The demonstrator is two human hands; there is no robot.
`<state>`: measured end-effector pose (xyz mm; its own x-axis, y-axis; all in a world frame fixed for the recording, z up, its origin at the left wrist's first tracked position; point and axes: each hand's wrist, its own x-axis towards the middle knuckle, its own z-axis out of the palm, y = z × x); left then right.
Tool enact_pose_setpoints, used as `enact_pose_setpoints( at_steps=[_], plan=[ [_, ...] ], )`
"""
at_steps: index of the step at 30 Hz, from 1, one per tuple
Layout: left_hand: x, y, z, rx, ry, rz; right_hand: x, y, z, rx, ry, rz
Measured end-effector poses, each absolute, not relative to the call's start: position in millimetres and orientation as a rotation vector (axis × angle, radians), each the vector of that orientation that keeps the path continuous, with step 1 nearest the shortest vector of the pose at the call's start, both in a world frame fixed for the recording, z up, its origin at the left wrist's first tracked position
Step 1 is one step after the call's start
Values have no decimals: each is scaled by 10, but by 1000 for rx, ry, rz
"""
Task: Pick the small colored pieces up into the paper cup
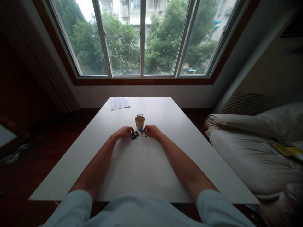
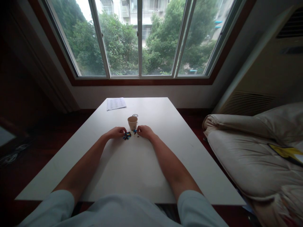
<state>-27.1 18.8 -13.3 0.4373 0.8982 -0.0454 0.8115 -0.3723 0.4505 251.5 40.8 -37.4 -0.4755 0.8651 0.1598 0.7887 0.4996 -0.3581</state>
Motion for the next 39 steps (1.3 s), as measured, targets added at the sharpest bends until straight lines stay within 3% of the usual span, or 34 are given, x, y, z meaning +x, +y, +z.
enact_pose_setpoints(
  at_steps=[31, 39],
  plan=[
    [-329, 171, -114, 2336, 1499, 279, 2565, 381, -368, -1314, -1988, 418],
    [-299, 193, -180, 2377, 1560, 322, 2544, 339, -295, -1294, -1908, 308]
  ],
)
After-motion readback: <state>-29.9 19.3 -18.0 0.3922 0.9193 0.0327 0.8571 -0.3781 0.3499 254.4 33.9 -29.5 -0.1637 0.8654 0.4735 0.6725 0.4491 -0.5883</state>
